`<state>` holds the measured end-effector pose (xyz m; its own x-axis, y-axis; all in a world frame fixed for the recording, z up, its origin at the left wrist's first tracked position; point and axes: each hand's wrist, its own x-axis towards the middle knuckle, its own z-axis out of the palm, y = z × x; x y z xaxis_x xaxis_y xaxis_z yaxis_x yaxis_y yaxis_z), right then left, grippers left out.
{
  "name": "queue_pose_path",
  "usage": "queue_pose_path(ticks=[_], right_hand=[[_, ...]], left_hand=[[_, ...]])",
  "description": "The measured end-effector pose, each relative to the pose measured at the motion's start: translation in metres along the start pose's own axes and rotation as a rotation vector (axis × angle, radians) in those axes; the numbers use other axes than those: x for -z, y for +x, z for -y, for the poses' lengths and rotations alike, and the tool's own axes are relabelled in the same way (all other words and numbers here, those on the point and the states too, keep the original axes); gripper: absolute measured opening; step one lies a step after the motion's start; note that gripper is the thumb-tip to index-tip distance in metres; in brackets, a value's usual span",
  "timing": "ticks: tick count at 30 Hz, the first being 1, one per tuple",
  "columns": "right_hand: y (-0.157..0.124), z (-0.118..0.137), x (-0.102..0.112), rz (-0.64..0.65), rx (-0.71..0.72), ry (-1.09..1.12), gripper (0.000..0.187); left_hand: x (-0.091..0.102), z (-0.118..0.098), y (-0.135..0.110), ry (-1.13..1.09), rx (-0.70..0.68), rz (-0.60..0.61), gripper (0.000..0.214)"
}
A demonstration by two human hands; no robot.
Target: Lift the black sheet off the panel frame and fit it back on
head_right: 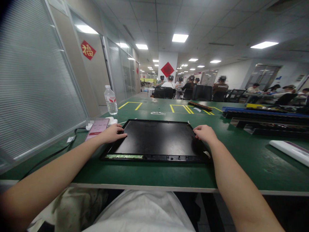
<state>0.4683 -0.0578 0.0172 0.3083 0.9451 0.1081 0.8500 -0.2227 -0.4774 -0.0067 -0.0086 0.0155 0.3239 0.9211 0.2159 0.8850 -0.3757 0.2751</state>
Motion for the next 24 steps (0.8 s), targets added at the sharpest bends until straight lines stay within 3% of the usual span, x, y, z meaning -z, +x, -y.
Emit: queue_pose_path(ticks=[7,14,19,24], right_hand=[[-0.001,0.003,0.002,0.008,-0.007,-0.036,0.027],[-0.002,0.003,0.001,0.003,-0.017,-0.009,0.025],[-0.002,0.001,0.001,-0.004,-0.005,-0.011,0.024],[-0.001,0.001,0.001,-0.006,0.002,-0.021,0.024]], left_hand=[[0.000,0.002,0.000,0.026,-0.119,0.065,0.058],[0.019,0.001,-0.010,0.022,-0.244,0.193,0.064],[0.030,-0.004,-0.017,-0.016,-0.323,0.375,0.083],[0.030,0.003,-0.015,-0.029,-0.388,0.382,0.098]])
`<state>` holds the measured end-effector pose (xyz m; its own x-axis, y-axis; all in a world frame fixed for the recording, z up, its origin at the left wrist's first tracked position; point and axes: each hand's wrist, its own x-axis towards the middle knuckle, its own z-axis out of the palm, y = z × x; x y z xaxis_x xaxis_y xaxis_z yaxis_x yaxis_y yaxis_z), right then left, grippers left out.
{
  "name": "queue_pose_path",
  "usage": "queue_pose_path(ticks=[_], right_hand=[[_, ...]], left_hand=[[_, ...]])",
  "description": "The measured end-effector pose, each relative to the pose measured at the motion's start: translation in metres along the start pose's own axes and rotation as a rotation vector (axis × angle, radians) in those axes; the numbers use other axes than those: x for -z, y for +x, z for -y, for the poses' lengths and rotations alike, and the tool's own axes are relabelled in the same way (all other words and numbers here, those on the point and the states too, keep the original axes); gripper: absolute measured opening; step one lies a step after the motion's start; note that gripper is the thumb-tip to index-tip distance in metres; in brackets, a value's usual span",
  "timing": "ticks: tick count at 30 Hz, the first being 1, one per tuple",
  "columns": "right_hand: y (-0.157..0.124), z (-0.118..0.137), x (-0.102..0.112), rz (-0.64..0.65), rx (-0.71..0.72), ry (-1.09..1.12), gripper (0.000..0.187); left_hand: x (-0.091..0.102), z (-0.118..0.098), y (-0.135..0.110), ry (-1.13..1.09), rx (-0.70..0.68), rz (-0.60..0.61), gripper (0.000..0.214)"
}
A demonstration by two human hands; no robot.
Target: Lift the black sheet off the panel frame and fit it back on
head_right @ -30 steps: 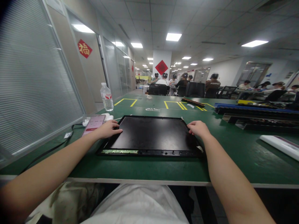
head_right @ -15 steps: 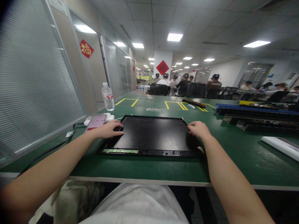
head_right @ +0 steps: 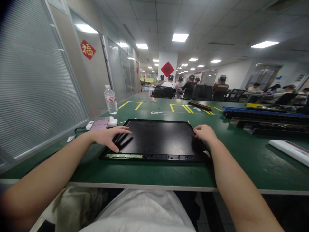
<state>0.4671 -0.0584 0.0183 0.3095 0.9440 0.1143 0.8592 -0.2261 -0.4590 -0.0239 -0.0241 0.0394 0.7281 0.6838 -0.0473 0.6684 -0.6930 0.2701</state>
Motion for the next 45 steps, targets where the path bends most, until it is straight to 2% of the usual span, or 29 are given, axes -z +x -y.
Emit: queue_pose_path(ticks=[5,15,23,27,33,37,45], right_hand=[[0.000,0.000,0.000,0.012,-0.010,0.007,0.025],[0.002,-0.003,-0.002,-0.001,-0.002,0.013,0.023],[0.002,-0.002,-0.001,0.004,-0.006,0.006,0.024],[0.001,-0.002,-0.001,0.011,-0.001,0.003,0.024],[0.001,-0.001,-0.001,0.010,-0.010,0.005,0.026],[0.001,-0.001,-0.001,0.009,-0.006,0.004,0.027],[0.000,0.000,0.000,0.000,-0.014,-0.003,0.024]], left_hand=[[0.001,0.000,-0.001,-0.033,-0.052,0.054,0.102],[0.003,-0.014,-0.002,-0.083,-0.143,-0.011,0.092],[0.003,-0.013,-0.002,-0.067,-0.167,-0.009,0.088],[0.001,-0.010,0.000,-0.071,-0.058,-0.026,0.080],[-0.002,0.002,0.007,0.054,0.169,-0.200,0.056],[-0.001,0.008,0.010,0.178,0.210,-0.155,0.049],[0.000,0.001,0.009,0.265,0.301,-0.046,0.040]])
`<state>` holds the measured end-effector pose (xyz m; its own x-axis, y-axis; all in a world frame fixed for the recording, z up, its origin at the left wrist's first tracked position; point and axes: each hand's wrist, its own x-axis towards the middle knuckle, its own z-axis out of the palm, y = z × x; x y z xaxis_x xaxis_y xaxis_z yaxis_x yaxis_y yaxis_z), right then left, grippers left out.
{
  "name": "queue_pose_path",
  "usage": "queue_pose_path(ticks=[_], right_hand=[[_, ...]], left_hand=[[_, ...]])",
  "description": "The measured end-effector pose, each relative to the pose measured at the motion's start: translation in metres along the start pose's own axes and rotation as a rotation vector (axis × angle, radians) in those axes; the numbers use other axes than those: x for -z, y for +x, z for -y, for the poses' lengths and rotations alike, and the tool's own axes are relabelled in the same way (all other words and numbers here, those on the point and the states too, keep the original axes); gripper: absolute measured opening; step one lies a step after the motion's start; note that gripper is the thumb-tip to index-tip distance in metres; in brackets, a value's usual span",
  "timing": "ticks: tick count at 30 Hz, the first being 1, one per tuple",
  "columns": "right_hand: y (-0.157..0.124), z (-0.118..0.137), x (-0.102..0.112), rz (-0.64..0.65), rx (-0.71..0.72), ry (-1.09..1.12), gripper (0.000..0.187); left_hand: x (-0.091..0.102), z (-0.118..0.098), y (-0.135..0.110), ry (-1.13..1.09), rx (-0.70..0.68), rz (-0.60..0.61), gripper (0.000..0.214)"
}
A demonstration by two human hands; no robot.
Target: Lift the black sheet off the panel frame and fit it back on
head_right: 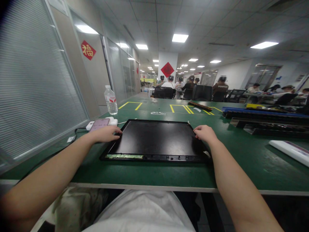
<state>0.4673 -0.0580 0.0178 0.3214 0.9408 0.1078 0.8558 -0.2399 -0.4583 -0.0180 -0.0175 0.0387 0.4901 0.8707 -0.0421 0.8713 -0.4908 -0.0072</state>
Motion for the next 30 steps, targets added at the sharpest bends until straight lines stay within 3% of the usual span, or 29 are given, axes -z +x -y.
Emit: queue_pose_path(ticks=[12,30], right_hand=[[0.005,-0.007,-0.002,0.006,-0.017,0.044,0.027],[0.006,-0.007,-0.003,-0.008,-0.028,0.014,0.025]], left_hand=[[-0.005,0.008,0.005,-0.045,-0.082,0.011,0.047],[-0.005,0.009,0.007,-0.086,-0.069,0.028,0.052]])
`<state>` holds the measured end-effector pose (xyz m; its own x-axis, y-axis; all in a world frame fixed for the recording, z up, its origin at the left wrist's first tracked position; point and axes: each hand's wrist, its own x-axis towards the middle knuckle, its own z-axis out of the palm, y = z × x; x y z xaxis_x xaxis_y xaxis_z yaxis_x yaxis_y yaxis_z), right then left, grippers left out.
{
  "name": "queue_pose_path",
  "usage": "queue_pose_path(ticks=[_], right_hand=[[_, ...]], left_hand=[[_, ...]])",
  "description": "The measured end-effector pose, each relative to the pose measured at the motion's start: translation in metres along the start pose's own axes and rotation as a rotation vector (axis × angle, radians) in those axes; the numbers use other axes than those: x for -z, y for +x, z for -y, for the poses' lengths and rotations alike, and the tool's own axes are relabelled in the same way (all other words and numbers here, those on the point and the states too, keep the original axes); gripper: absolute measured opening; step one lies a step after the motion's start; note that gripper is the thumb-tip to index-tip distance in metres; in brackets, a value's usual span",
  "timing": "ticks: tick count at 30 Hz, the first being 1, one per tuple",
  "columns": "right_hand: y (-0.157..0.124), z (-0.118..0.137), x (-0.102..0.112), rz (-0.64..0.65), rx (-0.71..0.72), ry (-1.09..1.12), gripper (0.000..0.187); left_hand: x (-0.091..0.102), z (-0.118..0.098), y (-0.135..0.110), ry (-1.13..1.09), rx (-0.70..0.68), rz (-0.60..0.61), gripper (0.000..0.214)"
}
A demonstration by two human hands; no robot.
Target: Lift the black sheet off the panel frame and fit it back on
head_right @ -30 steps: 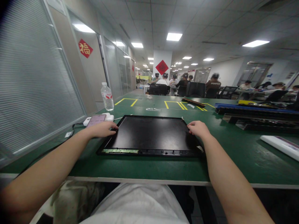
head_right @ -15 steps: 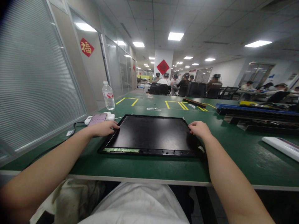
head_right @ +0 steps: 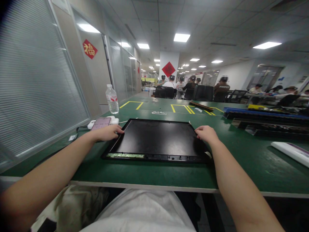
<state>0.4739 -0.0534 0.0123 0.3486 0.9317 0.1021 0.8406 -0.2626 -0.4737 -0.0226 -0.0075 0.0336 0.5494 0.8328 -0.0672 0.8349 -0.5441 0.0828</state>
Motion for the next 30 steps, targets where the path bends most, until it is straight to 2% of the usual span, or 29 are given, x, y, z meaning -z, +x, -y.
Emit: queue_pose_path(ticks=[20,26,30], right_hand=[[-0.0029,0.0029,0.0018,-0.007,0.019,-0.038,0.024],[0.0013,-0.0012,-0.0005,0.012,0.016,-0.024,0.028],[0.0027,-0.0020,-0.0007,0.012,0.018,-0.028,0.027]], left_hand=[[0.0020,-0.0046,-0.0017,-0.034,0.028,0.001,0.050],[-0.0016,0.0005,0.0005,-0.021,-0.008,-0.018,0.048],[-0.0026,-0.0008,0.0002,-0.028,0.019,-0.050,0.043]])
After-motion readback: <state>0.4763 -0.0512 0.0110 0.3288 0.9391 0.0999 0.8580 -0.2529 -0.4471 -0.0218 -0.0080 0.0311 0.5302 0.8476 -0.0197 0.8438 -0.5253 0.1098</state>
